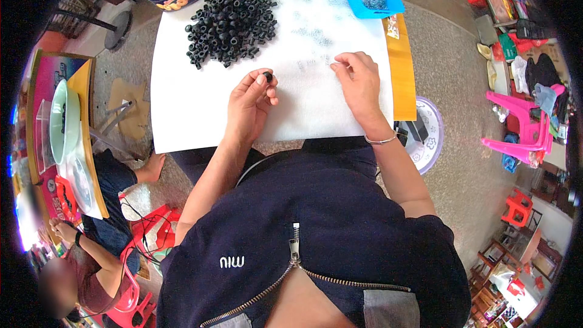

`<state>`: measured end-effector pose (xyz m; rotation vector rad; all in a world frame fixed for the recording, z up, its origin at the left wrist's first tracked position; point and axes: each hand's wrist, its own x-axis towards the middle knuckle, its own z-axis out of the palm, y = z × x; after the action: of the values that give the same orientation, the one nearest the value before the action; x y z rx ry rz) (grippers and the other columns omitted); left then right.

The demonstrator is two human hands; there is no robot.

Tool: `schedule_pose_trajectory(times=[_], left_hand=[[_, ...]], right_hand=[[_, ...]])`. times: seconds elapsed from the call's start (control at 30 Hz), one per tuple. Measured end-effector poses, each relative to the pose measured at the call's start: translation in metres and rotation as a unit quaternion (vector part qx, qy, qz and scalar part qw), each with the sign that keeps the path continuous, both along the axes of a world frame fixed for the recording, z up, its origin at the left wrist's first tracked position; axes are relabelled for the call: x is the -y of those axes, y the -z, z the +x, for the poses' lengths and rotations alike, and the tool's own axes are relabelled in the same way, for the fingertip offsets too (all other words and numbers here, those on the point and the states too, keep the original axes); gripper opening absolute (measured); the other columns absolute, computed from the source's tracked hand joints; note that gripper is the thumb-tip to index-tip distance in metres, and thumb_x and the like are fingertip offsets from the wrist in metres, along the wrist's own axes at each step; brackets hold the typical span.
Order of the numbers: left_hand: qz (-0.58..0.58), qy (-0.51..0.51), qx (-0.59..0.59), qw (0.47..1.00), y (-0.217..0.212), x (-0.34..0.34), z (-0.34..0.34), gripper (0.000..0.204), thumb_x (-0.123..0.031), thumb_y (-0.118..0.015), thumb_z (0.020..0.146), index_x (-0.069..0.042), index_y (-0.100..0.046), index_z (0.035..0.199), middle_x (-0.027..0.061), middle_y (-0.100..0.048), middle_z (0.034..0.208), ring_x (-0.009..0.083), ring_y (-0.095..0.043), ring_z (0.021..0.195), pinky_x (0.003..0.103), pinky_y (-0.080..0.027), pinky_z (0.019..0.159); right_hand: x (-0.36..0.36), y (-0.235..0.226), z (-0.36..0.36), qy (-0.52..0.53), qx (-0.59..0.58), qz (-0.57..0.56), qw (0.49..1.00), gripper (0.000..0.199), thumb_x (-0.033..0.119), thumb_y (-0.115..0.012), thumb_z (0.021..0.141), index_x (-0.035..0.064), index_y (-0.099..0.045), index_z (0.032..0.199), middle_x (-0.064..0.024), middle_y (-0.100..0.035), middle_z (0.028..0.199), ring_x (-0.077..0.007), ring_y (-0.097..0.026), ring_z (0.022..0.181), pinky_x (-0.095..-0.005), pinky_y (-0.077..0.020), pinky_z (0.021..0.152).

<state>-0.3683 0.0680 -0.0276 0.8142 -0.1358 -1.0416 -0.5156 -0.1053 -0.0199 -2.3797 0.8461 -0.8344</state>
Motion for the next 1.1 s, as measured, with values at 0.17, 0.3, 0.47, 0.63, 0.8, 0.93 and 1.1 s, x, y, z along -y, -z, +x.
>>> schedule_pose_trajectory(times=[0.17,0.3,0.47,0.63,0.8,0.93,1.1], left_hand=[[0.001,0.009,0.004,1.000,0.002,-0.001,0.000,0.025,-0.015,-0.057,0.092,0.001,-0.055,0.110,0.0095,-0.060,0.090,0.0114,-0.056,0.070,0.024,-0.050,0.063],[-0.009,0.012,-0.004,1.000,0.002,-0.003,-0.001,0.026,-0.015,-0.056,0.092,0.002,-0.054,0.112,0.0094,-0.059,0.091,0.0112,-0.056,0.070,0.024,-0.049,0.063],[-0.007,0.016,-0.004,1.000,-0.004,-0.002,0.000,0.026,-0.014,-0.055,0.093,0.003,-0.054,0.113,0.0095,-0.059,0.092,0.0109,-0.055,0.071,0.024,-0.049,0.064],[-0.003,0.020,-0.009,1.000,0.000,-0.004,0.003,0.026,-0.013,-0.054,0.093,0.003,-0.055,0.112,0.0102,-0.060,0.092,0.0111,-0.056,0.071,0.024,-0.049,0.064],[0.001,0.057,-0.005,0.998,0.002,0.000,0.001,0.023,-0.012,-0.056,0.092,0.004,-0.058,0.108,0.0103,-0.063,0.089,0.0120,-0.058,0.067,0.024,-0.051,0.063],[-0.018,0.046,-0.020,0.999,0.005,-0.003,0.003,0.021,-0.011,-0.058,0.090,0.003,-0.059,0.106,0.0102,-0.064,0.089,0.0120,-0.059,0.067,0.024,-0.051,0.063],[-0.006,0.049,-0.012,0.999,0.004,-0.002,0.003,0.020,-0.012,-0.058,0.090,0.002,-0.060,0.103,0.0097,-0.064,0.089,0.0117,-0.058,0.068,0.025,-0.051,0.062]], right_hand=[[-0.006,0.007,0.011,-0.004,-0.034,-0.061,0.998,0.013,0.014,-0.069,0.075,0.0079,-0.064,0.086,-0.0034,-0.061,0.081,-0.0199,-0.055,0.076,-0.0335,-0.0373,0.075],[-0.004,0.011,0.009,-0.003,-0.020,-0.052,0.998,0.009,0.012,-0.066,0.076,0.0100,-0.063,0.084,-0.0043,-0.059,0.081,-0.0252,-0.054,0.081,-0.0373,-0.0369,0.073],[-0.007,0.009,0.006,0.008,0.020,-0.020,1.000,0.008,0.010,-0.062,0.083,0.0064,-0.065,0.089,-0.0025,-0.061,0.079,-0.0162,-0.054,0.072,-0.0289,-0.0410,0.071],[-0.030,-0.027,0.016,-0.088,0.148,0.495,0.852,0.013,0.010,-0.058,0.088,0.0006,-0.064,0.095,0.0029,-0.057,0.080,-0.0052,-0.046,0.073,-0.0194,-0.0391,0.069],[-0.051,-0.032,0.033,-0.147,0.122,0.512,0.838,0.013,0.009,-0.058,0.088,0.0004,-0.064,0.095,0.0011,-0.059,0.081,-0.0055,-0.047,0.074,-0.0190,-0.0393,0.070],[-0.059,-0.026,0.041,-0.158,0.099,0.427,0.885,0.012,0.008,-0.057,0.088,0.0002,-0.063,0.095,0.0001,-0.060,0.081,-0.0068,-0.052,0.078,-0.0214,-0.0428,0.072],[-0.059,-0.035,0.041,-0.170,0.048,0.294,0.939,0.011,0.008,-0.058,0.088,-0.0006,-0.062,0.093,-0.0016,-0.060,0.083,-0.0082,-0.055,0.078,-0.0232,-0.0451,0.071]])
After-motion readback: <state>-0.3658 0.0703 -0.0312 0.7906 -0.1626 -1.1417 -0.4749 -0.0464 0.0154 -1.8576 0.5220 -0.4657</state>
